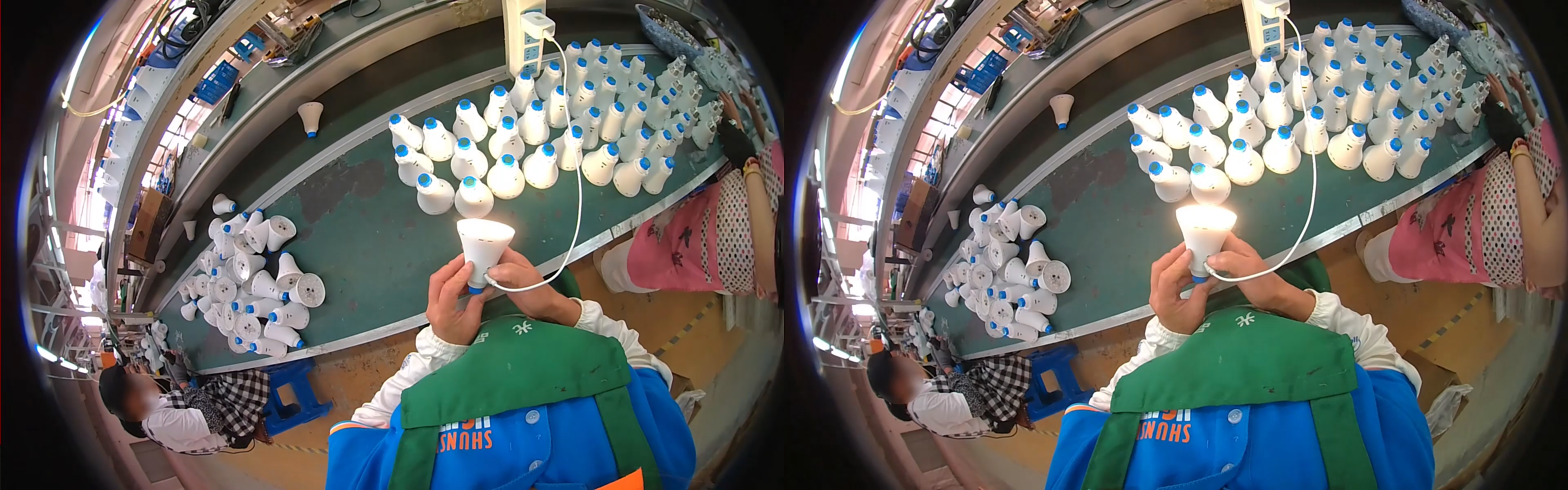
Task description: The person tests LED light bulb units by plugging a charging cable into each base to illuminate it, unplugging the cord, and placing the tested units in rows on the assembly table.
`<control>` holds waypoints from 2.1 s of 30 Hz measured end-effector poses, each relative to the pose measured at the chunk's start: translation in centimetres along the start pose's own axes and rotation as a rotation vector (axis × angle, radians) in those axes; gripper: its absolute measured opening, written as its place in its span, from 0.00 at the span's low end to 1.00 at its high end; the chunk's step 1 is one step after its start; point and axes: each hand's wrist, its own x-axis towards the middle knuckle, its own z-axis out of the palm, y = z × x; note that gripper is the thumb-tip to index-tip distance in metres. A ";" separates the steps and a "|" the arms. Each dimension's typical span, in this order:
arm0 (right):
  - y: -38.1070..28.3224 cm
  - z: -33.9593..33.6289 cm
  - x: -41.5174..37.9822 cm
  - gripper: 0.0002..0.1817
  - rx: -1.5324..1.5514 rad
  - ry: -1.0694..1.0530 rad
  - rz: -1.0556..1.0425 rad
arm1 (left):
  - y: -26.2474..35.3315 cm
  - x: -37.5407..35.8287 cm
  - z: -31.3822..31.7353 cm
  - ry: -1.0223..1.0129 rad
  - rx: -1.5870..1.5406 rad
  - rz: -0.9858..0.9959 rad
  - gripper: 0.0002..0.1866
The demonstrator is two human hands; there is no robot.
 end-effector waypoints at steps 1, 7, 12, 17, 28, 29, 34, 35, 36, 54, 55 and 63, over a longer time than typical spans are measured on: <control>0.1 -0.1 0.0 0.25 -0.006 0.000 -0.002 | 0.0 0.0 0.0 -0.005 0.001 -0.004 0.31; 0.3 0.0 -0.2 0.24 -0.057 0.019 -0.045 | -0.3 -0.1 0.2 -0.013 0.002 0.020 0.31; 0.7 -0.3 -0.3 0.23 -0.089 0.035 -0.048 | -0.7 -0.3 0.3 0.001 -0.039 0.005 0.30; 0.0 0.3 -0.5 0.22 -0.127 0.033 -0.054 | -0.3 -0.1 0.2 0.030 -0.030 0.013 0.30; 0.1 -0.7 -0.7 0.15 -0.330 0.018 -0.112 | -1.2 -0.7 0.5 0.042 0.037 0.055 0.29; 0.1 -0.7 -0.5 0.16 -0.312 0.026 -0.099 | -0.8 -0.5 0.5 0.044 0.035 0.033 0.30; -0.8 -0.8 -0.2 0.26 -0.050 -0.015 0.010 | 0.5 0.5 -1.3 -0.063 -0.016 -0.081 0.28; -1.1 -0.9 -0.3 0.26 -0.049 -0.042 0.028 | 0.5 0.7 -2.4 -0.090 0.041 -0.113 0.28; -1.1 -1.0 -0.3 0.25 -0.047 -0.069 0.047 | 0.5 0.7 -2.9 -0.117 0.099 -0.146 0.28; 0.0 -1.0 -1.7 0.15 -0.655 0.075 0.006 | -0.9 2.9 -2.6 -0.016 -0.983 -0.654 0.34; -0.3 -0.8 -2.4 0.09 -0.944 0.033 -0.094 | -1.6 2.8 -2.6 0.055 -0.946 -0.680 0.33; -1.2 0.9 0.1 0.13 -1.660 0.177 -0.955 | -2.2 0.8 -0.3 0.076 -0.755 -0.643 0.34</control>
